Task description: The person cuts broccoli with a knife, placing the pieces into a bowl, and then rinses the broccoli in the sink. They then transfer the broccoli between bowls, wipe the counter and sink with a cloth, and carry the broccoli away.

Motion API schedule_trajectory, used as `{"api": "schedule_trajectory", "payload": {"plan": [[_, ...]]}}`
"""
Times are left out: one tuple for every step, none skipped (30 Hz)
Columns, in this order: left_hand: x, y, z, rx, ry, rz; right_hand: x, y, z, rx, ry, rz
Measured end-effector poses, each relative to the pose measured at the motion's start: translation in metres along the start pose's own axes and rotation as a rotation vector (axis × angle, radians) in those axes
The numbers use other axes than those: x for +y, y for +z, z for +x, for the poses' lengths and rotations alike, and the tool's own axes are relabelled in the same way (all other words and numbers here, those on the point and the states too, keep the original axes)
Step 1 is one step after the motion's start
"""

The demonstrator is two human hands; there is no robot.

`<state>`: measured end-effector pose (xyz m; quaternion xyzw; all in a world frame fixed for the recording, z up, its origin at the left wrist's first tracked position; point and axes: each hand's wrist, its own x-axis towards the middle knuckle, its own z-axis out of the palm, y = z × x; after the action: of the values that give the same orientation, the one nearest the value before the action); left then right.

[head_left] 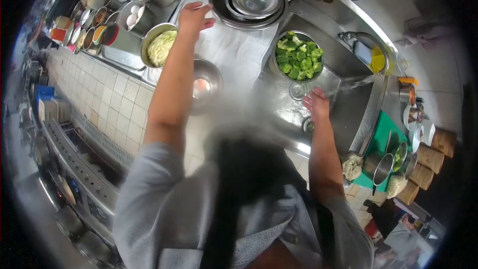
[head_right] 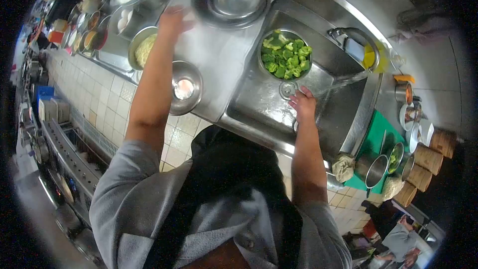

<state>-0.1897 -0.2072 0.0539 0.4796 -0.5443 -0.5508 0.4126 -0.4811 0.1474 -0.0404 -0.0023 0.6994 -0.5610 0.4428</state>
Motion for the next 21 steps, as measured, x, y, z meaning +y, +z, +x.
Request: {"api": "schedule_trajectory", "payload": {"plan": [[0.010,0.002,-0.017,0.009,0.013,0.004,0.001,-0.001,0.005,0.024,0.036,0.050],[0.030,0.004,-0.039,0.037,-0.085,-0.034,0.004,-0.002,0.015,0.033,0.038,0.063],[0.044,0.006,-0.059,0.066,-0.184,-0.071,0.009,-0.002,0.030,0.022,0.055,0.135],[0.047,0.006,-0.073,0.053,-0.183,-0.063,0.012,-0.001,0.042,0.011,0.073,0.206],[0.050,0.004,-0.085,0.028,-0.155,-0.090,0.009,0.001,0.051,0.018,0.076,0.216],[0.053,0.001,-0.098,0.005,-0.128,-0.116,0.006,0.006,0.058,0.007,0.097,0.219],[0.056,0.000,-0.112,-0.004,-0.128,-0.109,0.004,0.010,0.065,-0.004,0.117,0.221],[0.058,0.000,-0.127,0.017,-0.120,-0.096,0.003,0.013,0.070,0.002,0.119,0.229],[0.060,-0.001,-0.139,0.039,-0.111,-0.084,0.003,0.017,0.076,0.038,0.111,0.212],[0.061,-0.003,-0.149,0.031,-0.109,-0.080,0.004,0.019,0.081,0.076,0.103,0.196],[0.060,-0.004,-0.158,0.058,-0.111,-0.085,0.005,0.021,0.086,0.083,0.102,0.204],[0.058,-0.005,-0.167,0.086,-0.115,-0.089,0.007,0.021,0.091,0.087,0.107,0.228],[0.056,-0.006,-0.175,0.078,-0.116,-0.087,0.006,0.023,0.089,0.090,0.113,0.251],[0.054,-0.007,-0.183,0.073,-0.111,-0.115,0.005,0.024,0.086,0.086,0.092,0.240],[0.052,-0.007,-0.190,0.070,-0.106,-0.141,0.009,0.021,0.091,0.088,0.095,0.242],[0.048,-0.004,-0.195,0.076,-0.113,-0.140,0.015,0.018,0.098,-0.009,0.080,0.308],[0.045,0.000,-0.200,0.071,-0.115,-0.138,0.020,0.014,0.106,-0.104,0.064,0.373],[0.042,0.006,-0.204,0.054,-0.134,-0.149,0.021,0.013,0.106,-0.100,0.065,0.376],[0.039,0.013,-0.207,0.037,-0.151,-0.161,0.023,0.015,0.107,-0.045,0.050,0.310],[0.036,0.019,-0.209,0.017,-0.167,-0.150,0.025,0.017,0.108,0.010,0.034,0.244],[0.034,0.027,-0.211,0.012,-0.166,-0.149,0.023,0.019,0.104,0.014,0.032,0.249]]}}
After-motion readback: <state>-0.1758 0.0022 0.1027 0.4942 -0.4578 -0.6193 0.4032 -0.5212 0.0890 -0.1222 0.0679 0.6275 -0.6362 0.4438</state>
